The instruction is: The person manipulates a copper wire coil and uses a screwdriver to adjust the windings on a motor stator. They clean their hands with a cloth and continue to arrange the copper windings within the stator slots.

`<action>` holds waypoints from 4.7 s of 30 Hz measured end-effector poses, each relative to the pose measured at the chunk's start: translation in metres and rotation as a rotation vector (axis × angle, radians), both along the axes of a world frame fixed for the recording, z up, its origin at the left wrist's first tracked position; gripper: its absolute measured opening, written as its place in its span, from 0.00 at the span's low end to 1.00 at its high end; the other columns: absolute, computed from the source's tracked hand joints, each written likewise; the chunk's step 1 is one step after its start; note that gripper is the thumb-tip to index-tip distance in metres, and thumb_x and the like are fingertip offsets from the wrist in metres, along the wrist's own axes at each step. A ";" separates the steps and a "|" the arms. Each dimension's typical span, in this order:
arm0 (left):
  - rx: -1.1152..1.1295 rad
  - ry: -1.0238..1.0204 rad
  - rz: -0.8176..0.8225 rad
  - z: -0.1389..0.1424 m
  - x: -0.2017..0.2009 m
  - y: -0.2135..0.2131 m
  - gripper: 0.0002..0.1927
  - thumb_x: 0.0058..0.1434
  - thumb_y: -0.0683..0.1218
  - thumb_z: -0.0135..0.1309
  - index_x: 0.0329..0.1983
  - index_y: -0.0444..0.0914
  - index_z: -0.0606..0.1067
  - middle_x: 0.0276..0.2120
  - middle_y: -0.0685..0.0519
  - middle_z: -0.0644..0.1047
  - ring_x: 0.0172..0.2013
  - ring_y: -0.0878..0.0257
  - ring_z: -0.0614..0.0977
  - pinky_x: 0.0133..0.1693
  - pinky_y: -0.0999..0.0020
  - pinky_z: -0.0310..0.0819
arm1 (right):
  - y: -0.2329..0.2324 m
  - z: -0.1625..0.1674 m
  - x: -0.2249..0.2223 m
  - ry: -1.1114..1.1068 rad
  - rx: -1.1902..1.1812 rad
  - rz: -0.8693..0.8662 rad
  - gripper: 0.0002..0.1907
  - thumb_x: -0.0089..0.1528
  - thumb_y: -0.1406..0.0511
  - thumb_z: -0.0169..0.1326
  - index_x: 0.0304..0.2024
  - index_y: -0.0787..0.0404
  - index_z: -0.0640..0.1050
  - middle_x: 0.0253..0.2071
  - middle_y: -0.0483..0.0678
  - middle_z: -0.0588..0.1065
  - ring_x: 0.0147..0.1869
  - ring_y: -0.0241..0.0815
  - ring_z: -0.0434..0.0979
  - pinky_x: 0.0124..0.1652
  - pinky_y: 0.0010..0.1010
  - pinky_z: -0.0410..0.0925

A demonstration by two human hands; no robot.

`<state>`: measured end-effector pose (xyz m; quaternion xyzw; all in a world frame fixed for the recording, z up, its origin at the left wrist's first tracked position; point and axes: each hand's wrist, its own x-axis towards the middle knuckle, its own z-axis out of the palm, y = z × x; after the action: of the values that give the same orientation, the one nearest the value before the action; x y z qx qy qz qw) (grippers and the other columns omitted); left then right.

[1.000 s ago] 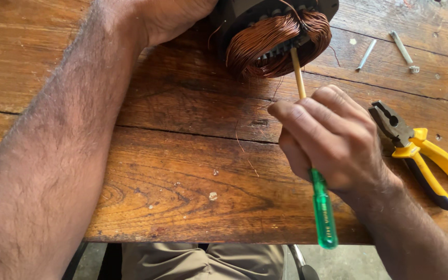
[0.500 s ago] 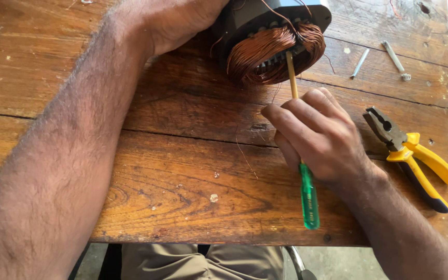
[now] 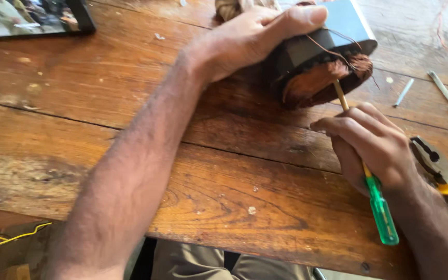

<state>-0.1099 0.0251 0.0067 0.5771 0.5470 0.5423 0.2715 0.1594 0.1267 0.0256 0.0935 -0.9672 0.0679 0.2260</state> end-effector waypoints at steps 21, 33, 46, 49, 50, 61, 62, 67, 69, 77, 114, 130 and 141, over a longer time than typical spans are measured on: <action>-0.197 -0.007 0.070 -0.005 0.003 0.007 0.49 0.56 0.82 0.40 0.57 0.38 0.78 0.40 0.46 0.82 0.40 0.59 0.85 0.33 0.55 0.78 | 0.037 0.000 0.016 0.522 -0.013 0.015 0.41 0.77 0.49 0.26 0.29 0.67 0.81 0.28 0.56 0.78 0.30 0.40 0.80 0.27 0.29 0.72; -0.118 -0.002 0.121 -0.014 0.005 0.008 0.44 0.62 0.77 0.40 0.56 0.35 0.76 0.36 0.46 0.82 0.34 0.62 0.90 0.28 0.64 0.85 | 0.007 0.003 0.020 0.262 -0.089 -0.187 0.34 0.80 0.50 0.33 0.38 0.63 0.83 0.41 0.55 0.80 0.40 0.44 0.84 0.38 0.30 0.77; -0.090 -0.039 0.095 -0.016 0.006 0.007 0.47 0.59 0.80 0.41 0.55 0.35 0.76 0.36 0.46 0.84 0.34 0.62 0.91 0.29 0.65 0.85 | -0.001 0.011 0.015 0.206 -0.092 -0.186 0.06 0.71 0.70 0.53 0.43 0.65 0.81 0.44 0.54 0.80 0.46 0.44 0.84 0.41 0.32 0.78; -0.096 -0.065 0.055 -0.016 0.005 0.007 0.48 0.58 0.80 0.43 0.56 0.35 0.76 0.37 0.45 0.84 0.35 0.61 0.90 0.29 0.65 0.87 | -0.007 0.017 0.011 0.191 -0.046 -0.230 0.05 0.69 0.73 0.58 0.47 0.65 0.80 0.44 0.53 0.80 0.47 0.43 0.84 0.43 0.31 0.77; -0.112 -0.075 0.048 -0.016 0.004 0.007 0.48 0.58 0.80 0.43 0.56 0.35 0.77 0.38 0.45 0.84 0.34 0.60 0.90 0.29 0.65 0.88 | -0.009 0.018 0.009 0.175 -0.024 -0.255 0.06 0.68 0.73 0.59 0.47 0.64 0.80 0.44 0.53 0.81 0.46 0.43 0.84 0.43 0.31 0.77; -0.046 -0.107 -0.004 -0.013 0.007 0.010 0.46 0.63 0.79 0.48 0.56 0.33 0.76 0.40 0.46 0.84 0.38 0.61 0.90 0.36 0.65 0.88 | -0.004 0.010 0.012 0.115 -0.076 -0.333 0.04 0.67 0.69 0.61 0.43 0.65 0.82 0.32 0.51 0.79 0.33 0.36 0.79 0.33 0.28 0.72; -0.044 -0.091 0.008 -0.013 0.008 0.009 0.46 0.63 0.79 0.47 0.56 0.33 0.77 0.40 0.46 0.84 0.38 0.61 0.90 0.37 0.65 0.88 | -0.002 0.009 0.013 0.111 -0.071 -0.331 0.03 0.68 0.69 0.61 0.41 0.64 0.82 0.32 0.50 0.79 0.33 0.36 0.79 0.33 0.28 0.72; -0.195 -0.081 0.027 -0.011 0.008 0.008 0.43 0.63 0.76 0.39 0.56 0.36 0.76 0.38 0.45 0.83 0.34 0.59 0.88 0.34 0.60 0.87 | 0.008 0.005 0.019 0.047 -0.064 -0.321 0.05 0.69 0.66 0.62 0.40 0.62 0.83 0.31 0.47 0.80 0.31 0.34 0.80 0.29 0.24 0.72; -0.213 -0.052 0.071 -0.013 0.010 0.009 0.42 0.64 0.75 0.37 0.56 0.36 0.75 0.38 0.43 0.82 0.36 0.58 0.88 0.35 0.58 0.87 | 0.007 0.003 0.024 0.070 -0.067 -0.314 0.05 0.69 0.67 0.63 0.40 0.62 0.83 0.32 0.48 0.80 0.30 0.34 0.80 0.31 0.25 0.72; -0.096 0.001 0.023 -0.022 0.007 0.009 0.45 0.69 0.78 0.35 0.58 0.35 0.74 0.43 0.46 0.81 0.48 0.58 0.86 0.45 0.58 0.86 | 0.005 0.009 0.025 0.085 -0.038 -0.273 0.05 0.68 0.68 0.65 0.43 0.63 0.82 0.33 0.47 0.79 0.34 0.35 0.81 0.32 0.26 0.73; -0.194 -0.137 0.051 -0.010 0.015 0.009 0.45 0.59 0.77 0.43 0.55 0.34 0.75 0.41 0.47 0.82 0.41 0.63 0.88 0.41 0.67 0.89 | 0.004 0.008 0.019 0.129 0.018 -0.225 0.05 0.66 0.71 0.66 0.40 0.64 0.80 0.31 0.49 0.79 0.33 0.37 0.81 0.33 0.29 0.74; -0.140 -0.091 0.054 -0.014 0.015 0.009 0.49 0.59 0.81 0.41 0.56 0.33 0.75 0.40 0.46 0.82 0.41 0.62 0.89 0.39 0.64 0.85 | 0.008 0.003 0.022 0.104 0.030 -0.231 0.06 0.68 0.70 0.65 0.40 0.62 0.79 0.33 0.48 0.79 0.36 0.35 0.83 0.36 0.28 0.76; -0.142 0.053 0.111 -0.010 0.014 0.006 0.46 0.63 0.81 0.35 0.51 0.37 0.78 0.35 0.51 0.82 0.35 0.66 0.86 0.28 0.67 0.84 | 0.003 0.004 0.023 0.111 0.029 -0.236 0.07 0.68 0.70 0.66 0.44 0.64 0.79 0.36 0.49 0.80 0.40 0.39 0.83 0.39 0.30 0.76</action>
<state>-0.0955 0.0314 -0.0031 0.5393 0.6222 0.5008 0.2669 0.1825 0.1294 0.0293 -0.0142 -0.9584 0.0216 0.2843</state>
